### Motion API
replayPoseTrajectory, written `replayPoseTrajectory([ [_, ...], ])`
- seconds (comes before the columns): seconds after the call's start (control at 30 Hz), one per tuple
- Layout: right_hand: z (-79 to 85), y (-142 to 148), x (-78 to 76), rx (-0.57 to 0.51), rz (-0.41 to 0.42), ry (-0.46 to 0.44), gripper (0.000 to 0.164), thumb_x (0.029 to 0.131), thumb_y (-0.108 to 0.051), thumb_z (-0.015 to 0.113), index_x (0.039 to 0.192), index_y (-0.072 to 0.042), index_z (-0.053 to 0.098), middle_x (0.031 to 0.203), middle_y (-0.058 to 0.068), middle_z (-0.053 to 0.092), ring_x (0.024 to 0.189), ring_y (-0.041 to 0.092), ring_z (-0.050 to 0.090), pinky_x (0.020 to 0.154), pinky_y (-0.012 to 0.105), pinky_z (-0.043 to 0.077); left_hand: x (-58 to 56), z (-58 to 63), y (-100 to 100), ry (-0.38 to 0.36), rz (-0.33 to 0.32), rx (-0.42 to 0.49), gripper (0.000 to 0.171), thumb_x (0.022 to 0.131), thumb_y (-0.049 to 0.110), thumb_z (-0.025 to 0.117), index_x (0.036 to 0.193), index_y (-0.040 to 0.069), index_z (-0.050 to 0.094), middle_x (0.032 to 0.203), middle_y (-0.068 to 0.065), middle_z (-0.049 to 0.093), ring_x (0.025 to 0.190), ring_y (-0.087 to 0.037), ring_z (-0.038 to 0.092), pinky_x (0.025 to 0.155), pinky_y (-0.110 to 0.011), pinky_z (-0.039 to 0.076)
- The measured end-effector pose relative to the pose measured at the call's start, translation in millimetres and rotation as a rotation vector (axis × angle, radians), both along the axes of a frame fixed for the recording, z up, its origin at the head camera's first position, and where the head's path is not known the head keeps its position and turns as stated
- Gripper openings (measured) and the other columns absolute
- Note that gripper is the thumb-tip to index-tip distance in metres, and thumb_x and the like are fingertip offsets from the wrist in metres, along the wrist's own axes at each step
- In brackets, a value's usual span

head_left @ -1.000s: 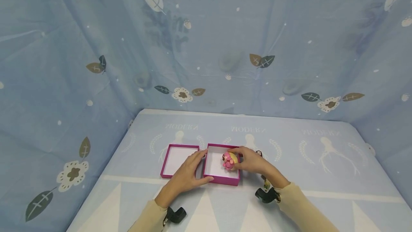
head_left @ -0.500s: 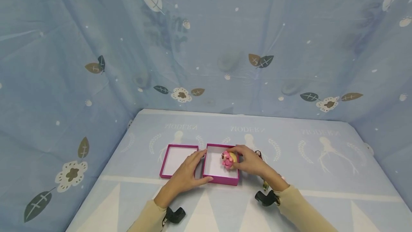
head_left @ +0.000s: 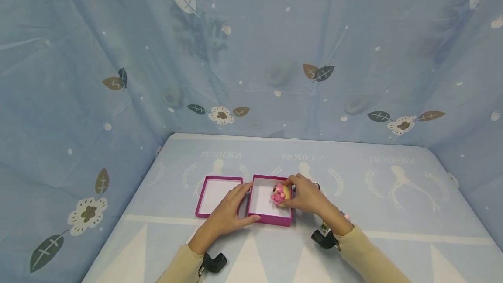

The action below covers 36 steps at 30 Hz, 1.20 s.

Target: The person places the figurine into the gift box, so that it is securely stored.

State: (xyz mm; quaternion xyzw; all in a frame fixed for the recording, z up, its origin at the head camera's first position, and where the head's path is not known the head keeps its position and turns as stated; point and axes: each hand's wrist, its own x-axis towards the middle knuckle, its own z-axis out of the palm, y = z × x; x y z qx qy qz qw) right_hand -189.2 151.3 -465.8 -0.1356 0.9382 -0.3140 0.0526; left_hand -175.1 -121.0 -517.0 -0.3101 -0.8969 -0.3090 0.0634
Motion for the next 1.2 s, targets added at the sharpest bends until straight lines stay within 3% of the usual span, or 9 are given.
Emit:
replayPoseTrajectory([
  [0.13, -4.9, 2, -1.6, -0.088, -0.007, -0.042, 0.046, 0.068, -0.023, 0.089, 0.106, -0.009, 0.066, 0.102, 0.005, 0.065, 0.085, 0.016, 0.06, 0.067, 0.028, 0.052, 0.5, 1.1, 1, -0.009, 0.002, -0.003, 0.093, 0.08, 0.062, 0.07, 0.151, 0.013, 0.036, 0.148, -0.011, 0.046, 0.137, -0.028, 0.044, 0.11, -0.051, 0.04],
  [0.3, -18.4, 6, -0.6, -0.217, -0.027, -0.061, 0.042, 0.071, -0.017, 0.086, 0.108, -0.015, 0.066, 0.111, 0.007, 0.064, 0.092, 0.02, 0.063, 0.07, 0.03, 0.053, 0.1, 1.3, 0, -0.032, 0.012, -0.018, 0.093, 0.08, 0.063, 0.069, 0.152, 0.015, 0.036, 0.149, -0.011, 0.046, 0.138, -0.03, 0.043, 0.111, -0.052, 0.039],
  [0.53, -24.3, 8, 0.4, -0.291, -0.052, -0.061, 0.038, 0.072, -0.018, 0.086, 0.107, -0.022, 0.072, 0.11, 0.01, 0.059, 0.094, 0.023, 0.061, 0.073, 0.034, 0.053, -1.0, -0.4, 0, -0.047, 0.017, -0.028, 0.094, 0.08, 0.064, 0.069, 0.153, 0.016, 0.034, 0.15, -0.011, 0.044, 0.139, -0.028, 0.042, 0.113, -0.051, 0.037],
  [0.77, -18.3, 6, 0.0, -0.221, -0.025, -0.004, 0.039, 0.071, -0.018, 0.087, 0.106, -0.01, 0.073, 0.137, 0.026, 0.052, 0.1, 0.032, 0.067, 0.086, 0.046, 0.056, -0.6, -1.0, 0, -0.034, 0.014, -0.02, 0.093, 0.08, 0.063, 0.069, 0.153, 0.016, 0.034, 0.15, -0.01, 0.045, 0.138, -0.027, 0.043, 0.112, -0.05, 0.039],
  [0.97, -8.2, 2, -1.0, -0.109, 0.029, -0.016, 0.033, 0.071, -0.016, 0.085, 0.094, -0.007, 0.064, 0.144, 0.029, 0.046, 0.12, 0.038, 0.057, 0.088, 0.045, 0.054, -0.6, -0.8, 1, -0.007, 0.012, -0.019, 0.093, 0.08, 0.064, 0.068, 0.152, 0.014, 0.036, 0.148, -0.011, 0.046, 0.137, -0.029, 0.044, 0.11, -0.052, 0.04],
  [1.07, -6.5, 1, -0.4, -0.059, 0.056, 0.001, 0.036, 0.07, -0.016, 0.084, 0.096, -0.006, 0.06, 0.138, 0.03, 0.051, 0.113, 0.033, 0.057, 0.085, 0.042, 0.051, -0.6, -0.7, 1, -0.012, 0.011, -0.018, 0.093, 0.08, 0.064, 0.068, 0.151, 0.014, 0.036, 0.149, -0.011, 0.046, 0.138, -0.03, 0.044, 0.11, -0.052, 0.039],
  [1.2, -10.0, 1, 0.6, -0.045, 0.069, 0.045, 0.044, 0.071, -0.019, 0.085, 0.106, -0.005, 0.062, 0.116, 0.015, 0.062, 0.095, 0.02, 0.056, 0.082, 0.038, 0.052, -0.5, -0.5, 0, -0.027, 0.013, -0.022, 0.093, 0.08, 0.064, 0.068, 0.152, 0.015, 0.035, 0.15, -0.011, 0.045, 0.139, -0.028, 0.043, 0.112, -0.051, 0.039],
])
